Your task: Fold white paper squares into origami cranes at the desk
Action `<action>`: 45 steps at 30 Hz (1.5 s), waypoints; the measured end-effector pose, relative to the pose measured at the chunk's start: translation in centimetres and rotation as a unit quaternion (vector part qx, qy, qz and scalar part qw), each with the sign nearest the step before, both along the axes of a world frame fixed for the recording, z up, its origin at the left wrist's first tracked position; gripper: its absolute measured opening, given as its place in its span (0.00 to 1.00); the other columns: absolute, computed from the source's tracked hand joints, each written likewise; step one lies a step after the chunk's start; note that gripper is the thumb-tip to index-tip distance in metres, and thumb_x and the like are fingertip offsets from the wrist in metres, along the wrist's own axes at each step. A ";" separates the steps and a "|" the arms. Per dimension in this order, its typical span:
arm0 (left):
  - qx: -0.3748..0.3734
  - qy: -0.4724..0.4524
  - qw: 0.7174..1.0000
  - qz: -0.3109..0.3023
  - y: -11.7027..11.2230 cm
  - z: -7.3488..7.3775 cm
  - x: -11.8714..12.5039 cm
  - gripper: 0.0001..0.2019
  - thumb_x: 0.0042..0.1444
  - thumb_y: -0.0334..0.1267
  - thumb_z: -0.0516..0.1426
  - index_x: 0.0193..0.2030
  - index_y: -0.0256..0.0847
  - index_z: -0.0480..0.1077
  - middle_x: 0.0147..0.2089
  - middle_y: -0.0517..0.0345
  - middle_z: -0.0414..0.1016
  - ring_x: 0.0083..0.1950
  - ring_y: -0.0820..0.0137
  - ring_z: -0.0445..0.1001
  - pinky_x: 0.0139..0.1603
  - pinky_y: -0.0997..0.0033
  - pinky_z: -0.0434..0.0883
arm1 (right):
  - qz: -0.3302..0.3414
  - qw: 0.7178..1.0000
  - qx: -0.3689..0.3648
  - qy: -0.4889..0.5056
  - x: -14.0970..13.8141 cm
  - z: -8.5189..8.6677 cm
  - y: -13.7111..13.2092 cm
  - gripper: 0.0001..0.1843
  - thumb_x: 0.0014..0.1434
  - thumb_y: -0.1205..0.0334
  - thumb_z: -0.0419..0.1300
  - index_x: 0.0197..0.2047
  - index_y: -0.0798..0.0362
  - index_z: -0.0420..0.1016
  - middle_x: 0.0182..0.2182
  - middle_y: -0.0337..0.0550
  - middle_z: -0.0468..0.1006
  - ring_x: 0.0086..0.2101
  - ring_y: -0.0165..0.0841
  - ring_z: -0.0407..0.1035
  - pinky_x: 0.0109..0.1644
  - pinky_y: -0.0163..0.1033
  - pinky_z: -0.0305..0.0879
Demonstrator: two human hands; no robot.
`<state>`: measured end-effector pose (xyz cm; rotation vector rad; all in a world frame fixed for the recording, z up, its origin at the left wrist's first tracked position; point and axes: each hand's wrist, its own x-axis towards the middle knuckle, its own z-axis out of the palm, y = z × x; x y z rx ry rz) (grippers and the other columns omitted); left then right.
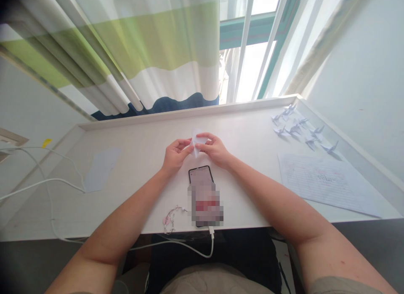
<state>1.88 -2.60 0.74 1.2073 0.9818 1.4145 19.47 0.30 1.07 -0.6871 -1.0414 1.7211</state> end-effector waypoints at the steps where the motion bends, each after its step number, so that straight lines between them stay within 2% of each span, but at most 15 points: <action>1: -0.003 -0.002 1.000 0.000 0.0 0.0 0.0 0.23 0.45 0.52 0.77 0.38 0.40 0.77 0.55 0.44 0.84 0.61 0.54 0.80 0.61 0.53 0.76 | 0.001 1.000 -0.001 0.002 0.0 0.0 0.0 0.28 0.40 0.54 0.84 0.42 0.47 0.80 0.36 0.40 0.87 0.35 0.35 0.79 0.46 0.45 0.75; 7: -0.035 -0.030 0.999 -0.020 0.0 -0.2 0.0 0.23 0.47 0.51 0.76 0.41 0.39 0.77 0.51 0.47 0.84 0.55 0.59 0.82 0.58 0.56 0.76 | 0.006 1.000 -0.002 0.001 0.0 0.2 -0.1 0.29 0.38 0.54 0.85 0.41 0.47 0.79 0.35 0.39 0.86 0.36 0.36 0.79 0.47 0.46 0.75; 15: 0.003 -0.015 1.000 0.007 0.3 -0.2 -0.1 0.22 0.46 0.50 0.77 0.42 0.40 0.81 0.45 0.51 0.86 0.46 0.64 0.83 0.52 0.62 0.78 | 0.014 1.000 0.006 -0.010 0.0 -0.2 0.0 0.29 0.40 0.53 0.84 0.43 0.47 0.81 0.37 0.39 0.86 0.36 0.35 0.77 0.45 0.45 0.74; 23: 0.044 0.040 0.997 0.057 0.4 -0.6 -0.2 0.18 0.50 0.50 0.74 0.42 0.40 0.84 0.46 0.50 0.87 0.47 0.61 0.84 0.52 0.60 0.80 | -0.036 0.993 0.065 -0.088 -0.1 -1.2 0.1 0.27 0.46 0.47 0.82 0.46 0.47 0.81 0.37 0.40 0.85 0.37 0.34 0.77 0.47 0.43 0.72; 30: 0.081 0.103 0.988 0.079 0.6 -0.8 -0.8 0.15 0.56 0.51 0.71 0.43 0.41 0.84 0.47 0.50 0.86 0.51 0.60 0.83 0.57 0.57 0.80 | -0.073 0.965 0.153 -0.201 -0.3 -1.4 -0.2 0.25 0.54 0.38 0.75 0.45 0.49 0.85 0.30 0.40 0.79 0.32 0.35 0.74 0.41 0.44 0.72; 32: 0.087 0.122 0.985 0.084 0.5 -0.8 -0.8 0.15 0.58 0.51 0.70 0.43 0.42 0.84 0.47 0.50 0.86 0.52 0.61 0.83 0.56 0.58 0.80 | -0.091 0.953 0.184 -0.223 -0.3 -1.4 -0.2 0.23 0.56 0.38 0.73 0.44 0.48 0.86 0.35 0.43 0.81 0.37 0.38 0.76 0.45 0.47 0.74; 34: 0.094 0.143 0.981 0.087 0.4 -0.6 -0.8 0.14 0.59 0.51 0.69 0.43 0.43 0.84 0.48 0.51 0.85 0.52 0.61 0.83 0.55 0.58 0.80 | -0.124 0.937 0.217 -0.244 -0.3 -1.3 -0.3 0.21 0.58 0.39 0.72 0.42 0.47 0.87 0.43 0.47 0.82 0.45 0.42 0.77 0.55 0.52 0.73; 37: 0.111 0.165 0.977 0.080 0.2 -0.5 -0.8 0.13 0.61 0.50 0.67 0.44 0.44 0.83 0.49 0.51 0.84 0.53 0.61 0.82 0.54 0.60 0.80 | -0.154 0.918 0.254 -0.263 -0.1 -1.1 -0.4 0.17 0.58 0.42 0.72 0.40 0.46 0.86 0.55 0.50 0.80 0.58 0.47 0.74 0.69 0.59 0.63; 40: 0.131 0.187 0.970 0.080 0.2 -0.5 -0.9 0.12 0.62 0.50 0.67 0.43 0.45 0.83 0.51 0.50 0.83 0.56 0.60 0.81 0.57 0.57 0.78 | -0.105 0.940 0.237 -0.222 -0.1 -1.1 -0.4 0.17 0.58 0.41 0.72 0.40 0.46 0.84 0.59 0.50 0.80 0.63 0.48 0.71 0.71 0.62 0.61; 42: 0.142 0.207 0.964 0.093 0.4 -0.6 -1.1 0.12 0.62 0.50 0.67 0.43 0.46 0.83 0.54 0.49 0.81 0.59 0.59 0.79 0.65 0.52 0.74 | -0.064 0.959 0.210 -0.181 -0.1 -1.1 -0.4 0.19 0.58 0.40 0.72 0.41 0.46 0.82 0.57 0.50 0.82 0.60 0.47 0.74 0.68 0.62 0.66; 45: 0.140 0.203 0.965 0.088 0.7 -1.0 -1.3 0.12 0.61 0.52 0.68 0.43 0.47 0.83 0.60 0.48 0.78 0.66 0.56 0.75 0.72 0.46 0.68 | -0.043 0.970 0.189 -0.150 -0.2 -1.0 -0.2 0.22 0.55 0.39 0.74 0.41 0.47 0.81 0.52 0.48 0.84 0.55 0.45 0.78 0.63 0.59 0.71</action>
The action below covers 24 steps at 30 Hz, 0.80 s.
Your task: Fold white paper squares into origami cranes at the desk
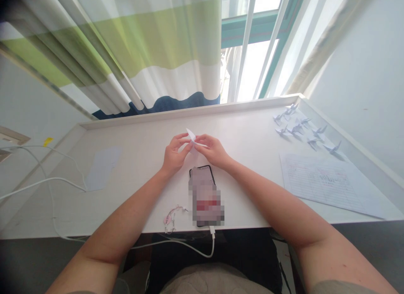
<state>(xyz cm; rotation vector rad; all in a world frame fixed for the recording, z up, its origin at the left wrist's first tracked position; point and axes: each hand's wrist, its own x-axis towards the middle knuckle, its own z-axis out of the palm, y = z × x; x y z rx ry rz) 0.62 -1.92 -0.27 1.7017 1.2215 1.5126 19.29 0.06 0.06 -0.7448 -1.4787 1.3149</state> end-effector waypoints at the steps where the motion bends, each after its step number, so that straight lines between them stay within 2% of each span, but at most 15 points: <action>1: -0.009 -0.013 1.000 -0.010 0.1 -0.1 0.0 0.13 0.60 0.52 0.68 0.43 0.47 0.83 0.62 0.47 0.78 0.68 0.55 0.74 0.72 0.46 0.67 | 0.001 1.000 -0.004 0.000 0.0 0.0 0.0 0.22 0.55 0.40 0.74 0.41 0.47 0.81 0.49 0.47 0.85 0.52 0.44 0.79 0.62 0.58 0.72; 4: -0.039 -0.068 0.996 -0.041 0.3 -0.5 0.2 0.16 0.58 0.55 0.69 0.43 0.46 0.83 0.65 0.45 0.76 0.72 0.52 0.71 0.72 0.44 0.67 | -0.007 1.000 -0.005 -0.015 0.1 0.1 0.2 0.22 0.54 0.39 0.75 0.42 0.48 0.82 0.44 0.47 0.85 0.50 0.44 0.79 0.59 0.56 0.75; 7: -0.059 -0.116 0.989 -0.066 0.4 -0.7 0.4 0.18 0.56 0.56 0.70 0.43 0.44 0.82 0.63 0.44 0.78 0.69 0.51 0.74 0.69 0.43 0.71 | -0.029 0.999 0.005 -0.019 0.3 0.1 0.2 0.23 0.53 0.40 0.76 0.43 0.47 0.84 0.49 0.48 0.83 0.53 0.46 0.76 0.57 0.54 0.76; 11: -0.067 -0.127 0.987 -0.069 0.4 -0.8 0.4 0.18 0.54 0.56 0.71 0.42 0.44 0.82 0.57 0.47 0.81 0.63 0.53 0.78 0.67 0.44 0.73 | -0.042 0.998 0.028 -0.025 0.4 0.1 0.3 0.20 0.54 0.41 0.75 0.43 0.46 0.84 0.54 0.47 0.80 0.56 0.45 0.75 0.58 0.54 0.76; 14: -0.072 -0.128 0.987 -0.068 0.3 -0.7 0.3 0.19 0.54 0.57 0.71 0.42 0.44 0.81 0.59 0.46 0.81 0.64 0.53 0.78 0.68 0.43 0.72 | -0.047 0.998 0.031 -0.022 0.4 0.0 0.4 0.20 0.53 0.43 0.76 0.42 0.46 0.82 0.53 0.47 0.80 0.56 0.45 0.74 0.60 0.55 0.74; 16: -0.079 -0.129 0.986 -0.074 0.2 -0.5 0.3 0.20 0.54 0.57 0.70 0.41 0.43 0.81 0.60 0.44 0.81 0.65 0.52 0.77 0.69 0.42 0.70 | -0.046 0.999 0.025 -0.013 0.3 0.0 0.4 0.23 0.51 0.45 0.77 0.46 0.45 0.80 0.50 0.46 0.81 0.55 0.45 0.75 0.57 0.53 0.75; 20: -0.088 -0.133 0.982 -0.105 0.1 0.1 0.5 0.20 0.54 0.58 0.71 0.40 0.43 0.79 0.58 0.44 0.82 0.67 0.53 0.76 0.69 0.47 0.70 | -0.023 0.999 0.021 -0.016 0.4 0.2 0.3 0.30 0.51 0.47 0.77 0.55 0.42 0.77 0.44 0.42 0.83 0.48 0.42 0.77 0.54 0.51 0.73; 24: -0.102 -0.133 0.976 -0.142 -0.1 0.4 0.6 0.21 0.53 0.58 0.71 0.39 0.43 0.75 0.49 0.49 0.84 0.62 0.56 0.79 0.61 0.54 0.76 | -0.027 0.997 0.043 -0.064 0.5 0.8 0.2 0.25 0.53 0.47 0.76 0.51 0.44 0.79 0.44 0.42 0.85 0.48 0.42 0.77 0.56 0.51 0.68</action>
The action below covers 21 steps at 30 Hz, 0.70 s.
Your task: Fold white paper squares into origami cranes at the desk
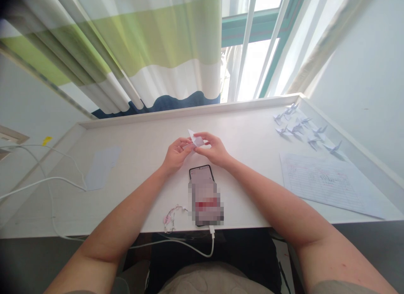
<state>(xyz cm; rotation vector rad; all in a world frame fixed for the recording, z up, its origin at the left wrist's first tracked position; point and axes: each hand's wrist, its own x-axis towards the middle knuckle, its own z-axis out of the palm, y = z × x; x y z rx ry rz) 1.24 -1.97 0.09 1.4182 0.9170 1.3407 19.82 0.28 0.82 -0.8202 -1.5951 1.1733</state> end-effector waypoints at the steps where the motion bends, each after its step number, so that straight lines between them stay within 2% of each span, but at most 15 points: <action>1: 0.000 0.005 1.000 -0.006 0.0 0.0 0.0 0.21 0.54 0.58 0.71 0.39 0.44 0.75 0.48 0.50 0.83 0.61 0.57 0.80 0.60 0.55 0.76 | -0.004 1.000 -0.002 -0.003 0.1 0.1 0.0 0.25 0.52 0.47 0.76 0.50 0.44 0.79 0.44 0.42 0.85 0.47 0.41 0.77 0.55 0.50 0.67; 6: 0.014 0.036 0.999 0.000 -0.1 0.0 -0.1 0.21 0.54 0.58 0.71 0.38 0.42 0.76 0.53 0.47 0.83 0.57 0.58 0.81 0.59 0.57 0.75 | 0.023 0.998 -0.054 0.038 0.2 0.4 0.0 0.27 0.48 0.46 0.79 0.43 0.47 0.73 0.34 0.38 0.81 0.33 0.33 0.71 0.40 0.42 0.63; 9: 0.026 0.048 0.998 0.008 -0.1 0.2 -0.2 0.21 0.54 0.57 0.71 0.38 0.42 0.76 0.57 0.45 0.81 0.56 0.58 0.81 0.57 0.57 0.76 | 0.046 0.994 -0.080 0.066 0.1 0.6 -0.2 0.31 0.46 0.45 0.80 0.41 0.47 0.67 0.33 0.36 0.79 0.30 0.31 0.68 0.37 0.41 0.63; 12: 0.043 0.059 0.997 0.024 -0.1 0.3 -0.4 0.19 0.54 0.56 0.71 0.38 0.42 0.76 0.61 0.44 0.79 0.59 0.57 0.79 0.58 0.56 0.75 | 0.060 0.991 -0.083 0.080 0.1 0.8 -0.4 0.32 0.45 0.46 0.81 0.41 0.46 0.66 0.33 0.35 0.77 0.31 0.32 0.69 0.39 0.41 0.65; 16: 0.079 0.084 0.991 0.063 -0.2 0.5 -0.7 0.17 0.55 0.54 0.71 0.39 0.43 0.78 0.62 0.45 0.78 0.65 0.55 0.75 0.64 0.53 0.73 | 0.065 0.990 -0.095 0.086 0.4 1.0 -0.5 0.26 0.47 0.48 0.79 0.39 0.47 0.70 0.34 0.37 0.80 0.34 0.34 0.73 0.45 0.44 0.68; 19: 0.087 0.097 0.990 0.053 -0.3 0.4 -0.8 0.14 0.57 0.51 0.70 0.40 0.44 0.79 0.62 0.46 0.78 0.66 0.55 0.74 0.63 0.53 0.74 | 0.065 0.982 -0.118 0.131 0.5 1.0 -0.2 0.20 0.50 0.49 0.76 0.41 0.46 0.75 0.37 0.38 0.84 0.38 0.37 0.76 0.53 0.48 0.69; 21: 0.086 0.103 0.990 0.044 -0.4 0.4 -0.8 0.12 0.57 0.49 0.70 0.40 0.45 0.80 0.61 0.46 0.79 0.65 0.55 0.75 0.64 0.52 0.73 | 0.056 0.980 -0.128 0.142 0.6 0.9 0.0 0.17 0.50 0.50 0.75 0.40 0.46 0.79 0.37 0.37 0.84 0.39 0.36 0.76 0.54 0.48 0.68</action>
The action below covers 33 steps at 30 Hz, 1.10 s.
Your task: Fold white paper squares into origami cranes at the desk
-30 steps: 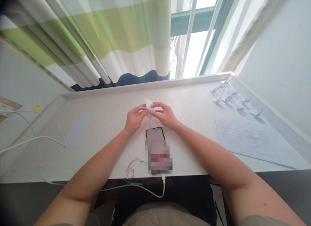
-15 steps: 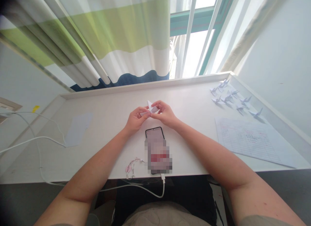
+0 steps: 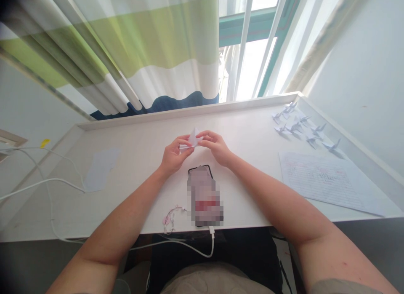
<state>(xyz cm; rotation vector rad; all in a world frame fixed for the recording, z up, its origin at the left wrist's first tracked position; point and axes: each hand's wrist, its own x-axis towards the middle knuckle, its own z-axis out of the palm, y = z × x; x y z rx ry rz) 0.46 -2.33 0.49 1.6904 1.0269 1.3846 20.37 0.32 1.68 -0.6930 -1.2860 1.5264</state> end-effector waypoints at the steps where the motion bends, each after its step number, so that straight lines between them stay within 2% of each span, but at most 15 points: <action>1: -0.001 0.004 1.000 -0.001 0.0 0.0 0.0 0.11 0.57 0.49 0.70 0.40 0.45 0.80 0.60 0.47 0.79 0.65 0.55 0.76 0.65 0.51 0.72 | -0.009 1.000 -0.004 -0.003 0.0 -0.1 0.2 0.15 0.50 0.50 0.75 0.38 0.46 0.81 0.35 0.37 0.84 0.38 0.36 0.75 0.54 0.47 0.68; 4: 0.001 0.011 1.000 0.000 -0.1 0.1 0.0 0.10 0.57 0.48 0.70 0.40 0.46 0.81 0.60 0.48 0.80 0.63 0.55 0.77 0.69 0.48 0.70 | -0.040 0.999 -0.013 -0.012 0.0 -0.2 0.5 0.15 0.48 0.47 0.75 0.33 0.47 0.82 0.32 0.37 0.82 0.36 0.36 0.73 0.50 0.46 0.69; 8: 0.010 -0.001 1.000 -0.002 0.0 0.1 -0.1 0.11 0.56 0.49 0.71 0.40 0.46 0.82 0.59 0.48 0.80 0.62 0.56 0.78 0.68 0.49 0.71 | -0.033 0.999 -0.031 -0.008 0.0 -0.3 0.5 0.22 0.46 0.43 0.78 0.27 0.48 0.76 0.27 0.36 0.79 0.32 0.34 0.72 0.45 0.44 0.69; 14: 0.010 -0.031 0.999 0.010 0.0 0.2 0.2 0.14 0.54 0.53 0.72 0.38 0.46 0.83 0.56 0.48 0.79 0.60 0.58 0.78 0.63 0.52 0.75 | 0.000 1.000 -0.031 0.004 -0.1 -0.4 0.0 0.23 0.47 0.44 0.79 0.40 0.46 0.80 0.35 0.38 0.84 0.36 0.35 0.76 0.48 0.46 0.72; 18: -0.024 -0.069 0.997 0.035 0.1 0.4 0.1 0.17 0.50 0.54 0.74 0.37 0.44 0.83 0.58 0.47 0.78 0.60 0.57 0.78 0.62 0.52 0.75 | -0.014 1.000 -0.011 -0.008 -0.3 -0.7 0.1 0.21 0.49 0.45 0.78 0.38 0.47 0.80 0.36 0.39 0.84 0.38 0.36 0.77 0.52 0.48 0.72; 23: -0.100 -0.133 0.986 0.008 0.2 0.7 0.1 0.17 0.47 0.49 0.76 0.37 0.43 0.82 0.64 0.48 0.76 0.62 0.54 0.78 0.58 0.52 0.78 | 0.001 0.999 -0.033 0.012 -0.3 -0.7 0.4 0.22 0.46 0.46 0.79 0.38 0.47 0.79 0.36 0.39 0.84 0.37 0.36 0.77 0.51 0.50 0.72; 27: -0.148 -0.164 0.975 -0.036 0.3 0.8 0.1 0.17 0.44 0.46 0.77 0.35 0.43 0.80 0.60 0.49 0.80 0.58 0.55 0.80 0.56 0.53 0.79 | 0.017 0.998 -0.048 0.028 -0.1 -0.1 0.2 0.22 0.45 0.48 0.80 0.35 0.47 0.76 0.34 0.38 0.83 0.37 0.38 0.77 0.50 0.50 0.72; 30: -0.150 -0.166 0.973 -0.053 0.2 1.0 0.1 0.15 0.43 0.44 0.77 0.33 0.43 0.79 0.56 0.52 0.81 0.53 0.60 0.81 0.55 0.55 0.78 | 0.021 0.998 -0.056 0.038 -0.1 0.1 0.2 0.24 0.45 0.47 0.80 0.31 0.47 0.70 0.30 0.36 0.81 0.35 0.36 0.76 0.48 0.48 0.71; 33: -0.130 -0.134 0.981 -0.050 0.1 1.0 0.1 0.14 0.43 0.43 0.77 0.31 0.43 0.80 0.52 0.53 0.80 0.52 0.61 0.80 0.54 0.57 0.77 | -0.003 0.997 -0.074 0.035 -0.1 -0.1 0.4 0.27 0.46 0.45 0.79 0.37 0.47 0.68 0.29 0.34 0.79 0.32 0.35 0.74 0.46 0.46 0.70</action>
